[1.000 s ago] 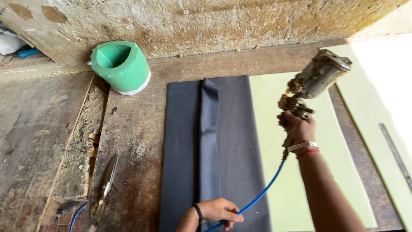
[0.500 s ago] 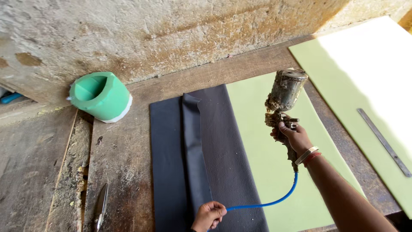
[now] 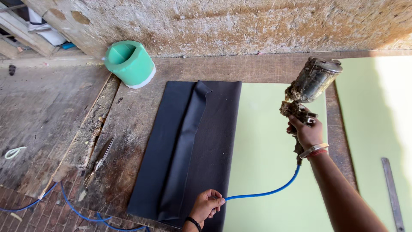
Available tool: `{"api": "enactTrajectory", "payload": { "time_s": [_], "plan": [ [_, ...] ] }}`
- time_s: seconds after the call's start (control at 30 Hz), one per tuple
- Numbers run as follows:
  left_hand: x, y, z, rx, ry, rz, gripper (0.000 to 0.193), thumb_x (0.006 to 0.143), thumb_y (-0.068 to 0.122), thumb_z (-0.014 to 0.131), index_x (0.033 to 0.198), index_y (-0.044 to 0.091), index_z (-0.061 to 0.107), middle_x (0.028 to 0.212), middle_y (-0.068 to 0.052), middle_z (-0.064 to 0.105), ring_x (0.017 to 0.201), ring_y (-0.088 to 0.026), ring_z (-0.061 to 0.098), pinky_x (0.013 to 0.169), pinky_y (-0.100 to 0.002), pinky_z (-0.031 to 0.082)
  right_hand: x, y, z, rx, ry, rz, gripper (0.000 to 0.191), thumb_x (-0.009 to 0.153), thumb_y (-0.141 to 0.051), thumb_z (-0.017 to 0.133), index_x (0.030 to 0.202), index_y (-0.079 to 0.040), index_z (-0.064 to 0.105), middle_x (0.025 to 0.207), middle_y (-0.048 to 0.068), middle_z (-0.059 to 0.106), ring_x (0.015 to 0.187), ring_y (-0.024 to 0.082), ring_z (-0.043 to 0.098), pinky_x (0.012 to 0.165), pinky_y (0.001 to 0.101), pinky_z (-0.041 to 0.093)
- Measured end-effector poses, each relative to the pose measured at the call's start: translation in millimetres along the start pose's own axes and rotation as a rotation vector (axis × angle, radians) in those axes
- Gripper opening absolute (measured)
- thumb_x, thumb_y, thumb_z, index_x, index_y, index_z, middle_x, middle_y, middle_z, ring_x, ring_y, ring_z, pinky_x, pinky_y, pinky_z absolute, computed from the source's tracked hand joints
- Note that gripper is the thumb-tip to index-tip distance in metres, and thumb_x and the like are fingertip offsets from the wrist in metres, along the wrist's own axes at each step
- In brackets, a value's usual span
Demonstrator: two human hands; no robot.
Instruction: The person lays a dark fabric sheet on a workbench, sprays adhesive onto a foam sheet with a spray gun, then places the fabric over the foam and smooths it flat with both hands. They align the fabric edges, press it down, and later pick up the spray gun again to apply more adhesive near the fabric edge.
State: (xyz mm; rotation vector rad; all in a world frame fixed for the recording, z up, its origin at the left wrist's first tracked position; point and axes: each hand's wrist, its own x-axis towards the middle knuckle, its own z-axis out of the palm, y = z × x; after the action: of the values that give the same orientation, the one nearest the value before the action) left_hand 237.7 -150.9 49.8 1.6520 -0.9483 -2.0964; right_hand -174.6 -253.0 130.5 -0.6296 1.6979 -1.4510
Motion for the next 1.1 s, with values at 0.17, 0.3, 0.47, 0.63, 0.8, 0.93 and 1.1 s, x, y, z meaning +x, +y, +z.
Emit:
{"api": "enactTrajectory", "payload": {
  "time_s": [0.17,0.3,0.47,0.63,0.8,0.93,1.1],
  "plan": [
    [-6,-25,43,-0.052,0.024,0.012,0.018,0.088,0.012,0.079,0.099,0.005,0.067,0.063,-0.004,0.064,0.04,-0.005,0.042,0.036,-0.023,0.026,26,-18,-9,0.054,-0.101,-0.099,0.059,0.094,-0.01,0.073,0.149,0.0,0.053,0.091,0.009,0.071,0.069,0.016,0.068,0.065,0.0309,0.058],
    [-7,-31,63,0.018,0.027,0.009,0.021,0.088,0.012,0.081,0.103,0.005,0.068,0.063,-0.005,0.066,0.041,-0.005,0.044,0.038,-0.022,0.029,39,-17,-24,0.067,-0.072,-0.097,0.061,0.092,-0.01,0.073,0.149,-0.002,0.051,0.09,0.007,0.072,0.068,0.015,0.068,0.063,0.0307,0.059],
    [-12,-26,102,0.124,0.006,0.003,0.023,0.09,0.013,0.081,0.107,0.004,0.069,0.066,-0.005,0.068,0.047,-0.004,0.05,0.041,-0.021,0.034,43,-4,-75,-0.01,0.035,-0.069,0.037,0.102,-0.011,0.075,0.129,0.013,0.066,0.094,0.012,0.072,0.073,0.017,0.069,0.067,0.0313,0.058],
    [-22,-23,144,0.182,-0.018,0.03,0.021,0.091,0.011,0.078,0.106,0.002,0.068,0.067,-0.003,0.069,0.052,-0.005,0.058,0.044,-0.021,0.038,42,3,-124,0.108,0.162,-0.153,0.043,0.094,-0.009,0.073,0.134,0.001,0.061,0.095,0.009,0.072,0.068,0.015,0.068,0.06,0.0311,0.058],
    [-27,-26,170,0.284,-0.037,0.003,0.021,0.09,0.013,0.077,0.107,0.003,0.069,0.067,-0.003,0.07,0.055,-0.007,0.06,0.044,-0.022,0.039,23,5,-171,0.018,0.267,-0.176,0.038,0.098,-0.01,0.074,0.131,0.005,0.063,0.098,0.011,0.074,0.07,0.016,0.07,0.063,0.0304,0.059],
    [-34,-34,173,0.315,-0.04,0.03,0.021,0.091,0.014,0.078,0.107,0.003,0.069,0.068,-0.003,0.07,0.057,-0.006,0.062,0.045,-0.021,0.041,-4,11,-191,0.041,0.29,-0.137,0.038,0.099,-0.011,0.073,0.132,0.004,0.063,0.097,0.012,0.073,0.07,0.017,0.069,0.062,0.0313,0.059],
    [-52,-52,167,0.415,-0.031,0.003,0.023,0.089,0.014,0.079,0.109,0.006,0.07,0.068,-0.003,0.072,0.058,-0.007,0.062,0.049,-0.024,0.042,-67,26,-217,0.018,0.226,-0.089,0.047,0.094,-0.009,0.07,0.138,-0.006,0.057,0.094,0.01,0.074,0.068,0.016,0.069,0.06,0.0326,0.059]
  ]
}}
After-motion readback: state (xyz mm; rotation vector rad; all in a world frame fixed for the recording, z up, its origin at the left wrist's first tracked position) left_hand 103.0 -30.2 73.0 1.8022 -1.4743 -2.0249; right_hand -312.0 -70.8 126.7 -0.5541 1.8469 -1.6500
